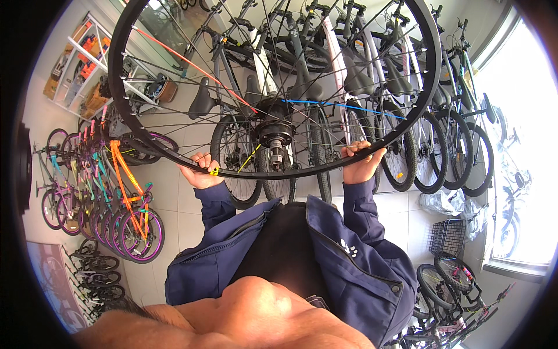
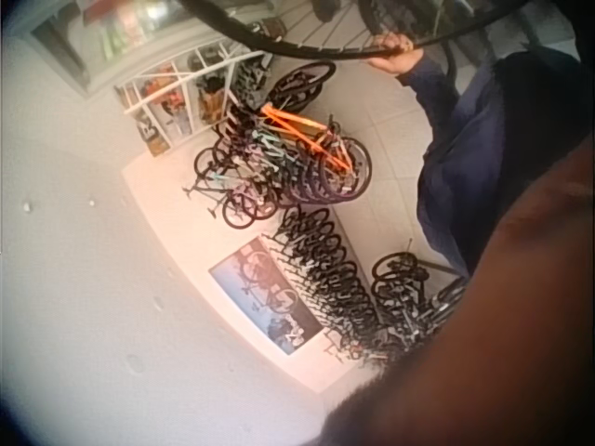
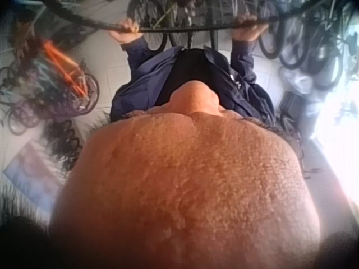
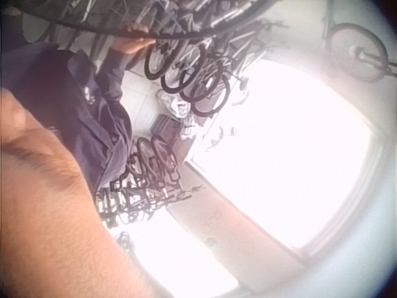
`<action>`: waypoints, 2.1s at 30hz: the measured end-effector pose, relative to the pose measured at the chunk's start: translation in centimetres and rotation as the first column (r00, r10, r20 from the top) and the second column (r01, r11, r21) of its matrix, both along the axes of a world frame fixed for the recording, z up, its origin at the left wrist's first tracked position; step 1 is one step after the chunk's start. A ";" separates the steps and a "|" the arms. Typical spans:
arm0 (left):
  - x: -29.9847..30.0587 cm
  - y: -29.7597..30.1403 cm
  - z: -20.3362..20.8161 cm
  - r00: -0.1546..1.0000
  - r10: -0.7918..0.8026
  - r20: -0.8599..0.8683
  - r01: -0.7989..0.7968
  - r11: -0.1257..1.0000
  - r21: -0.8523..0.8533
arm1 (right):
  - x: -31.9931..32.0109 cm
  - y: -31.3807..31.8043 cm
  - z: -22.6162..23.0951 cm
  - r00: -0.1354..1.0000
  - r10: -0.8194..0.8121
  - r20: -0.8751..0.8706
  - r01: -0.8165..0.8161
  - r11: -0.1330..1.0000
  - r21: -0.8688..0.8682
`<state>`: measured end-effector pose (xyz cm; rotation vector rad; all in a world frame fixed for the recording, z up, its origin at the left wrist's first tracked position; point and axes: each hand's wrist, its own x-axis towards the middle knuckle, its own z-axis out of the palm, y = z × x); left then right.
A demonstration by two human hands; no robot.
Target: The person holds a bicycle wheel and uses a tape measure to measure its diameter. They rotate the wheel and reposition the tape measure to take multiple measurements across different sections of the wheel.
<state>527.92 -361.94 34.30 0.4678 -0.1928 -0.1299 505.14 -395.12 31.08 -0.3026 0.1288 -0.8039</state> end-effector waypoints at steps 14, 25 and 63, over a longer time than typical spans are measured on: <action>0.1 0.1 0.0 0.999 0.000 -0.039 0.000 1.000 -0.006 | 0.2 0.1 0.2 1.000 0.011 0.010 -0.011 1.000 0.009; 0.2 0.1 -0.3 0.999 0.009 -0.041 -0.008 1.000 0.010 | 0.1 0.3 0.5 1.000 -0.003 -0.006 0.003 1.000 0.019; 0.7 1.3 -1.4 0.995 -0.101 -0.024 0.103 0.992 0.077 | -0.2 0.3 -0.3 0.999 0.030 -0.030 -0.030 1.000 -0.006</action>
